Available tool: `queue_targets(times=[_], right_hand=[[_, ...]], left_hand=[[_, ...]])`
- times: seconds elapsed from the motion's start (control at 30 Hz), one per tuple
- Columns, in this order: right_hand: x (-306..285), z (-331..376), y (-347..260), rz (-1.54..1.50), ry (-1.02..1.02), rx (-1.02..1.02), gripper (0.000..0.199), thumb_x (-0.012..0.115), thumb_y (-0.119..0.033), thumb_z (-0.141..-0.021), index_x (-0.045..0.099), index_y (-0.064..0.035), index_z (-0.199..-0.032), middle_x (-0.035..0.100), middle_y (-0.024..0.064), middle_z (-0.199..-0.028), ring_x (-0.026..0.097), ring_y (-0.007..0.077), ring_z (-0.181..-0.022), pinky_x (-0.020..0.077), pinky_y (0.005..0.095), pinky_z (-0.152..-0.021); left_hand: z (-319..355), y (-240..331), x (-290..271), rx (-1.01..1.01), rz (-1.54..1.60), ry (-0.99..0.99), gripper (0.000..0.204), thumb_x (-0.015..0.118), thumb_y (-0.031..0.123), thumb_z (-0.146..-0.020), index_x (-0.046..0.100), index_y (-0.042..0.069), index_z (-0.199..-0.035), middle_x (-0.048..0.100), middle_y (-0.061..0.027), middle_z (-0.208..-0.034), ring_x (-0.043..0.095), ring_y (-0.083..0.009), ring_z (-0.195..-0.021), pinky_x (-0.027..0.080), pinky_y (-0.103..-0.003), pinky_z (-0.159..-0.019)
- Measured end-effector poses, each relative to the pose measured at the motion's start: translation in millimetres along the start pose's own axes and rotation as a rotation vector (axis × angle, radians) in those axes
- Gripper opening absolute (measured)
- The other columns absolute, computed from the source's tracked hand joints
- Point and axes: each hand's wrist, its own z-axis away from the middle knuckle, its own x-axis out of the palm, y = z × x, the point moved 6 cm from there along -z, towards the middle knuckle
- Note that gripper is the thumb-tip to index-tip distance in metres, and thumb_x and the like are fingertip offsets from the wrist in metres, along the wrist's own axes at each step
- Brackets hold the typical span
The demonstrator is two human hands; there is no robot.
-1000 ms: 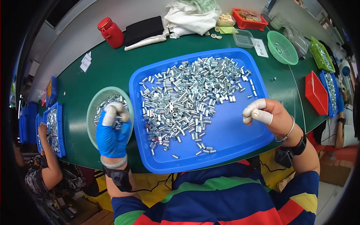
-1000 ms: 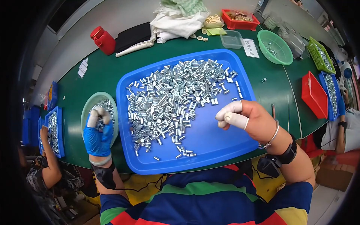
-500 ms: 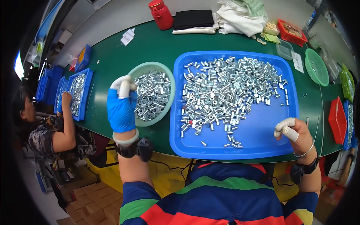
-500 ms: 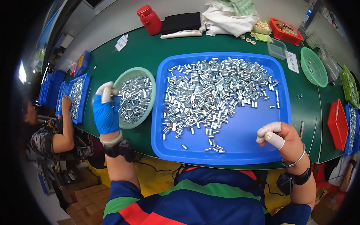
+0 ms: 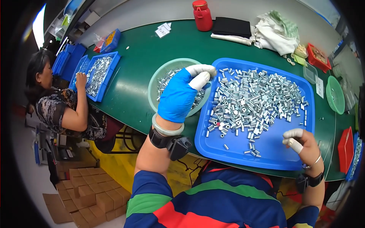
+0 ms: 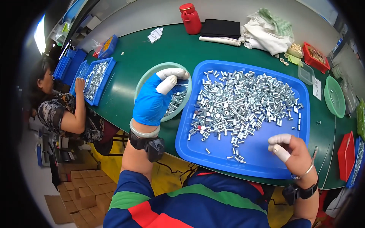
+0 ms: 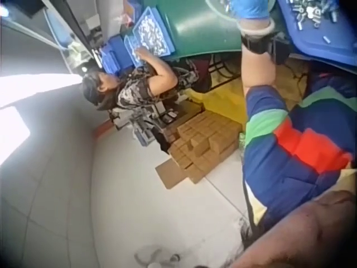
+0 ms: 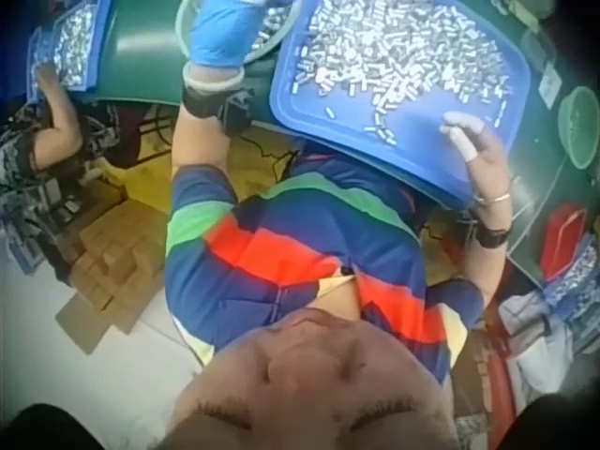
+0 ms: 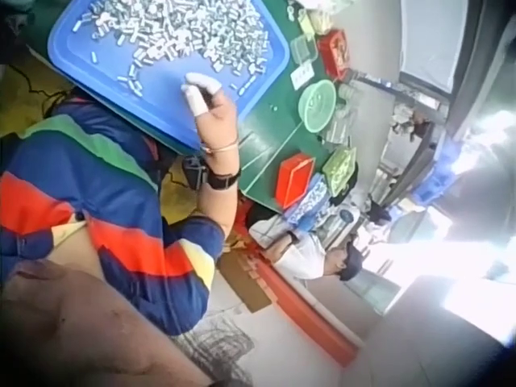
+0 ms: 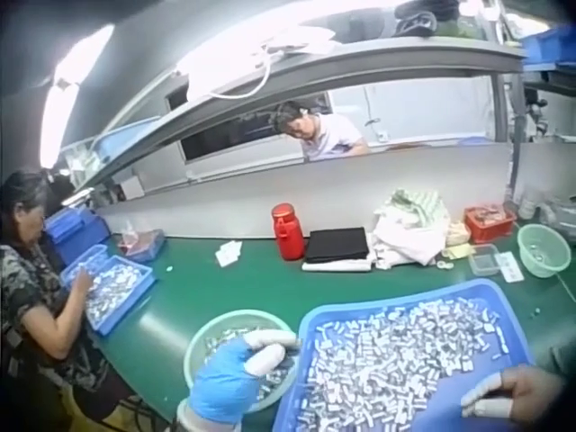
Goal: Inspecting and sorting small metal components by hand on a factory production line.
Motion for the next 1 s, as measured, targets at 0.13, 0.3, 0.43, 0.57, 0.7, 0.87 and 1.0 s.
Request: queue_targets(times=[0.13,0.3,0.43,0.57,0.7,0.87,1.0], right_hand=[[18,-28,-32,0.627,-0.02,-0.183,0.024,0.061,-0.007,-0.08,0.061,-0.0026,-0.103,0.063,0.0091,-0.081,0.059,0.0181,-0.068,0.0481,0.0288,-0.066],[21,-63,-24,1.09,0.231,-0.335,0.033,0.067,-0.011,-0.074,0.061,-0.0062,-0.107,0.059,0.0121,-0.083,0.059,0.029,-0.075,0.0483,0.0341,-0.07],[31,-70,-17,1.04,0.062,-0.335,0.033,0.068,-0.014,-0.072,0.062,-0.0067,-0.104,0.058,0.0133,-0.085,0.057,0.0318,-0.082,0.0476,0.0376,-0.074],[24,-65,-3,0.969,-0.082,-0.287,0.034,0.069,-0.016,-0.072,0.062,-0.0069,-0.104,0.058,0.0138,-0.087,0.058,0.0311,-0.082,0.0478,0.0376,-0.073],[9,-62,5,0.842,-0.057,-0.237,0.038,0.072,-0.018,-0.07,0.061,-0.0078,-0.104,0.057,0.0135,-0.088,0.058,0.0304,-0.084,0.048,0.0377,-0.074],[6,-61,-2,0.873,0.004,-0.244,0.046,0.076,-0.022,-0.066,0.06,-0.0089,-0.107,0.057,0.0132,-0.09,0.058,0.03,-0.084,0.0483,0.0379,-0.074],[41,-55,-3,0.994,-0.078,-0.316,0.051,0.078,-0.026,-0.064,0.06,-0.0099,-0.109,0.057,0.0132,-0.089,0.058,0.0302,-0.083,0.0483,0.0384,-0.073]], left_hand=[[-15,-28,28,-0.277,0.643,-0.16,0.023,0.052,0.016,-0.09,0.059,0.0,-0.105,0.061,-0.011,-0.1,0.058,-0.0164,-0.088,0.047,-0.027,-0.074],[-28,-42,70,-0.349,0.58,-0.141,0.023,0.055,0.019,-0.089,0.062,0.003,-0.104,0.063,-0.0062,-0.09,0.057,-0.0143,-0.076,0.046,-0.026,-0.068],[-36,-58,89,-0.325,0.401,-0.166,0.023,0.057,0.019,-0.088,0.062,0.003,-0.104,0.064,-0.0055,-0.09,0.058,-0.0158,-0.079,0.047,-0.027,-0.07],[-30,-44,93,0.052,-0.306,-0.184,0.024,0.061,0.019,-0.086,0.062,0.005,-0.105,0.064,-0.0062,-0.091,0.06,-0.017,-0.081,0.048,-0.027,-0.073],[-11,-23,91,0.11,-0.789,-0.332,0.036,0.069,0.018,-0.078,0.06,0.005,-0.11,0.06,-0.0124,-0.1,0.059,-0.0242,-0.091,0.048,-0.032,-0.078],[16,-37,105,0.137,-1.196,-0.596,0.056,0.077,0.018,-0.067,0.054,0.005,-0.117,0.053,-0.0187,-0.11,0.055,-0.0327,-0.099,0.046,-0.035,-0.085],[23,-57,126,0.013,-1.156,-0.679,0.066,0.079,0.018,-0.063,0.051,0.005,-0.121,0.048,-0.0199,-0.116,0.052,-0.0341,-0.105,0.045,-0.037,-0.088]])
